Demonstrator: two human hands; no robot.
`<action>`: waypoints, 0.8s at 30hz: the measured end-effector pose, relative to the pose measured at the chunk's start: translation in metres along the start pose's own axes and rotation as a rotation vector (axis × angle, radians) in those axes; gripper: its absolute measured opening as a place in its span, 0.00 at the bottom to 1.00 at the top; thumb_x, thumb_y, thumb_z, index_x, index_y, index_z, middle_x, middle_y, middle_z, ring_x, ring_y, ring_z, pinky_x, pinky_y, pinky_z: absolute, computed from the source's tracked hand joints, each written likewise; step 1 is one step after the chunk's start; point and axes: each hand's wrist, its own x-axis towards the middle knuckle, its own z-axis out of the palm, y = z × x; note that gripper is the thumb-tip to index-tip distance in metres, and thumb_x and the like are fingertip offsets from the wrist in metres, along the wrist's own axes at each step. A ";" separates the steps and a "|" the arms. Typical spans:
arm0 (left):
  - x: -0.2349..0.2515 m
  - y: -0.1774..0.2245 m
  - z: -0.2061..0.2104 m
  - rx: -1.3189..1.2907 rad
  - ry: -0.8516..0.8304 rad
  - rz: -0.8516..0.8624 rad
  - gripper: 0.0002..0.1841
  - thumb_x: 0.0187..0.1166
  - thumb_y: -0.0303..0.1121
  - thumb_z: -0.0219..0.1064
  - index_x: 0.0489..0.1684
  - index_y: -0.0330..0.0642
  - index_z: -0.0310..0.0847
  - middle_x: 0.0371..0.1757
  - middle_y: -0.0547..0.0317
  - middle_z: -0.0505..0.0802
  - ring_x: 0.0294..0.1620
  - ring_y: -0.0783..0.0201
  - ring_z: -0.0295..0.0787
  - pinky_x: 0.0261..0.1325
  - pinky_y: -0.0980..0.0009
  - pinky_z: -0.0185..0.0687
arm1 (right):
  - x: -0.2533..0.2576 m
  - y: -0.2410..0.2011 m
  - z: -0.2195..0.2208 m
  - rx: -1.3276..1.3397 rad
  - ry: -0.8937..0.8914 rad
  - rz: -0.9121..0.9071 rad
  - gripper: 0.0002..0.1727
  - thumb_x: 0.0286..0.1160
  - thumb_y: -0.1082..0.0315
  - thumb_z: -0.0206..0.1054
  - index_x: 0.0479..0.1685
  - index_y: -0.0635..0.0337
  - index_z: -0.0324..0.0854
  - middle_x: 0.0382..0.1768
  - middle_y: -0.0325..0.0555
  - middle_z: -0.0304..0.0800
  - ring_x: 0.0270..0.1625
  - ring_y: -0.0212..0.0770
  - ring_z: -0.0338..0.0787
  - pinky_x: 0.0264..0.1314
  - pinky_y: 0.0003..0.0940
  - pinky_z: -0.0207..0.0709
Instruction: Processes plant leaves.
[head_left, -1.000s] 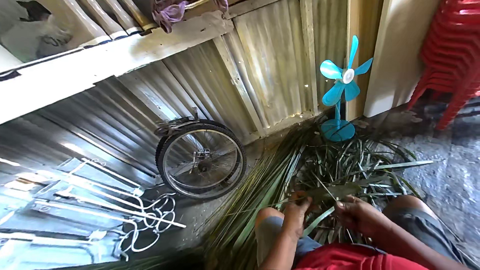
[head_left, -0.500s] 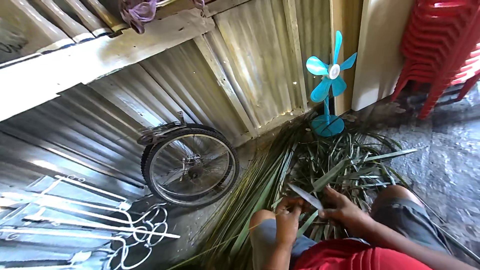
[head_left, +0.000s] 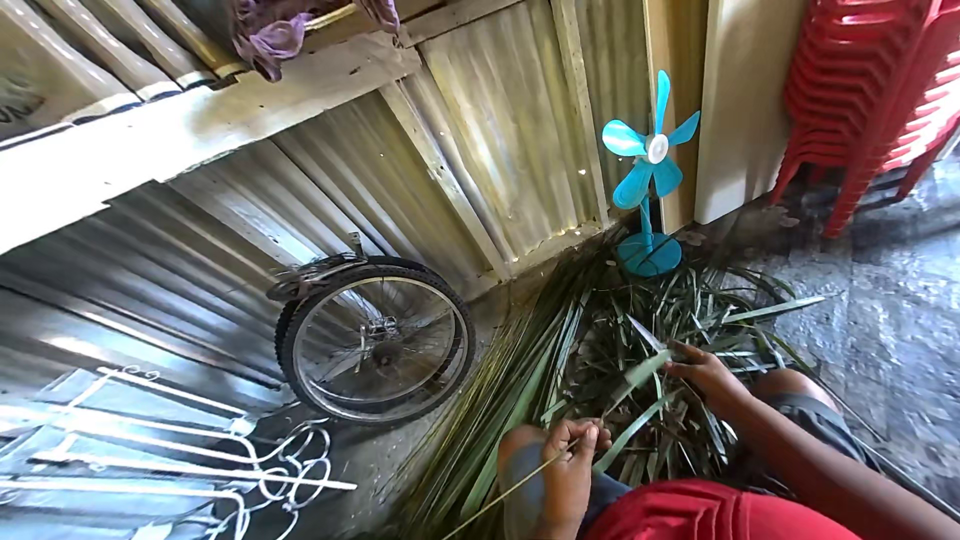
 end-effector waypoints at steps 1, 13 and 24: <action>-0.002 -0.004 0.001 0.022 0.001 0.010 0.04 0.76 0.15 0.66 0.41 0.27 0.85 0.47 0.43 0.96 0.39 0.54 0.98 0.48 0.61 0.97 | 0.005 0.004 -0.003 -0.041 0.031 0.006 0.36 0.69 0.78 0.74 0.83 0.54 0.72 0.51 0.54 0.87 0.35 0.40 0.82 0.32 0.37 0.76; 0.004 -0.006 -0.013 0.222 0.055 0.153 0.05 0.73 0.13 0.69 0.40 0.27 0.86 0.42 0.46 0.97 0.38 0.57 0.98 0.46 0.64 0.98 | 0.021 0.025 -0.043 -0.168 0.257 0.226 0.22 0.72 0.64 0.77 0.65 0.61 0.84 0.46 0.55 0.86 0.39 0.46 0.82 0.39 0.49 0.78; 0.032 -0.013 0.000 0.604 -0.082 0.397 0.02 0.73 0.22 0.71 0.35 0.36 0.90 0.42 0.56 0.95 0.46 0.67 0.93 0.57 0.69 0.90 | -0.071 -0.029 0.043 0.130 -0.651 0.232 0.29 0.79 0.65 0.65 0.83 0.48 0.71 0.26 0.34 0.76 0.17 0.27 0.68 0.18 0.24 0.65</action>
